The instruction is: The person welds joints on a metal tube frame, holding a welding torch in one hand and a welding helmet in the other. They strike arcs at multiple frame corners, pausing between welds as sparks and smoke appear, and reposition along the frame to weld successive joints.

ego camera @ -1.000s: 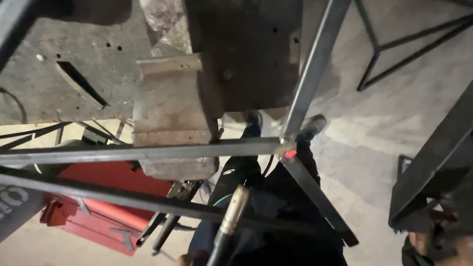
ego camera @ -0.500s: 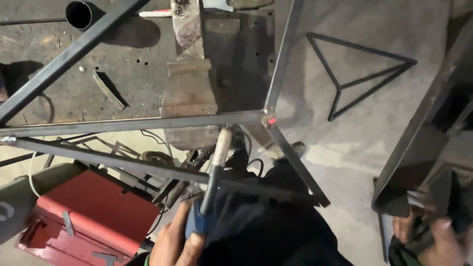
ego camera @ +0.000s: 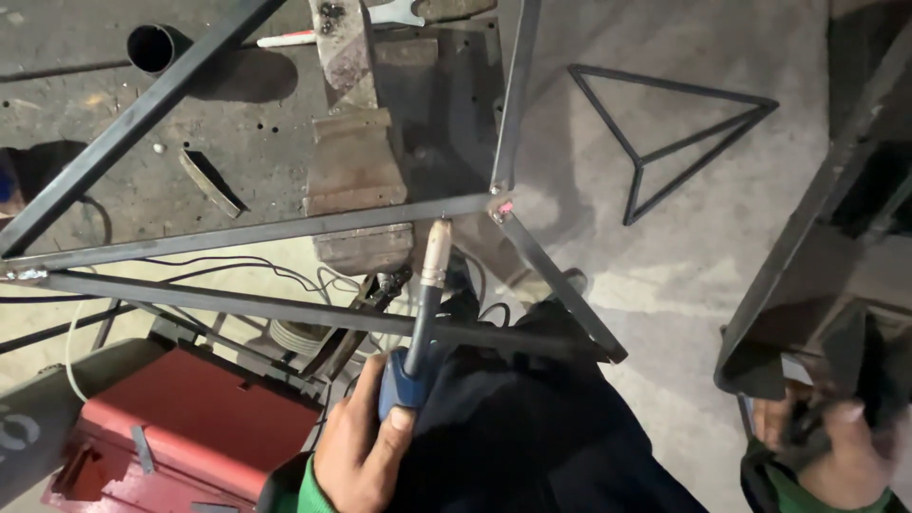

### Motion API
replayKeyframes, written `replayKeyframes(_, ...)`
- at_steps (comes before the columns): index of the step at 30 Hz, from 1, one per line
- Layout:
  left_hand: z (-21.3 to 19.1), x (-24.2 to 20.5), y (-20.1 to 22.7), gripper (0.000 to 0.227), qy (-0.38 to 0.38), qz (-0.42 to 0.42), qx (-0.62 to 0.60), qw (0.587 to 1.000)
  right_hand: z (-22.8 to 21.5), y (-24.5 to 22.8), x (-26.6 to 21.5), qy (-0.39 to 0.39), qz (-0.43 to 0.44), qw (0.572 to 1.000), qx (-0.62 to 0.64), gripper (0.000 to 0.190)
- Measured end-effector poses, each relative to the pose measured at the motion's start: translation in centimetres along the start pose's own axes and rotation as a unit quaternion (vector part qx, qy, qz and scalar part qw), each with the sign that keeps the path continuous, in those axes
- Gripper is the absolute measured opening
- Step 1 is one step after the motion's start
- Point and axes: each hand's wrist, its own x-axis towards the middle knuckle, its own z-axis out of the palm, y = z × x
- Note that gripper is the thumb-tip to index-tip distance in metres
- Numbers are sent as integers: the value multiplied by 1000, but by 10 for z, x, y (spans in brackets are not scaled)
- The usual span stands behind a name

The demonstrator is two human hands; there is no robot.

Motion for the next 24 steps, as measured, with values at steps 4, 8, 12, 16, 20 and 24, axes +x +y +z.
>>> replayKeyframes(4, 0, -1, 4, 56, 4, 74, -42, 996, 8, 4, -8, 17, -62, 998, 5, 36)
replayKeyframes(8, 6, -5, 3, 60, -2, -39, -14, 999, 26, -10, -9, -5, -57, 993, 104, 36)
replayKeyframes(12, 15, -9, 8, 55, 7, 6, -24, 1000, 18, -12, -2, -7, -26, 995, 94, 42)
replayKeyframes(16, 24, -12, 19, 58, 22, -47, -11, 999, 6, -2, 4, -15, -8, 995, 94, 40)
replayKeyframes(20, 24, -9, 27, 63, 4, -37, -20, 999, -19, 31, 5, -23, -6, 995, 94, 43)
replayKeyframes(24, 26, -2, 33, 59, 18, -26, -20, 999, -8, 32, 14, -55, 32, 991, 118, 44)
